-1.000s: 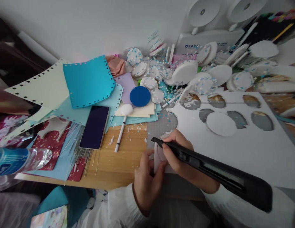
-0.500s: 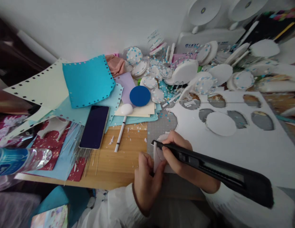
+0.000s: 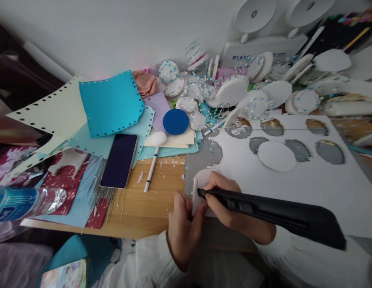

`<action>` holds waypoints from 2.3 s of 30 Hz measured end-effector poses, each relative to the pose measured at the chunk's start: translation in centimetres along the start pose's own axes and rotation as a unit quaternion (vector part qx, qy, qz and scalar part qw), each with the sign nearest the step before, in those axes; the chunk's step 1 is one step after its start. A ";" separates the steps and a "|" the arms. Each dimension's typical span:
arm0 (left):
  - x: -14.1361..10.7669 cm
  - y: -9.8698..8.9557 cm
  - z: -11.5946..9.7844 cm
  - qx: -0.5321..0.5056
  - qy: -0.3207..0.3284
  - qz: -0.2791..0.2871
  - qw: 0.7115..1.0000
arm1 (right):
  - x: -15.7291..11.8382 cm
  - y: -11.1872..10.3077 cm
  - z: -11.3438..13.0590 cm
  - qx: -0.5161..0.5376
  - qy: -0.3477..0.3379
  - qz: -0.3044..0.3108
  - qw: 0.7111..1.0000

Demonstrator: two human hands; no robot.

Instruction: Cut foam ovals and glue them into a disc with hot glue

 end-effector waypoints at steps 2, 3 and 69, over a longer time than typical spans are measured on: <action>0.0 0.1 0.1 -0.027 -0.020 0.005 0.999 | -0.3 -0.1 -0.4 0.023 0.014 -0.011 1.000; 0.0 0.3 0.2 -0.051 -0.037 0.013 0.998 | -0.4 -0.1 -0.8 0.041 0.021 -0.023 0.999; 8.6 0.5 -1.7 -0.232 -0.232 0.460 0.825 | 0.0 -8.6 -5.4 0.458 0.097 -0.099 0.878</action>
Point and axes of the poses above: each hand's wrist, its own x-axis towards the middle knuckle, its own y-axis out of the palm, z = x × y, the point moved 3 cm from there along x, towards the middle knuckle, and after that the axes turned 5 degrees about x, right-handed, at the moved point
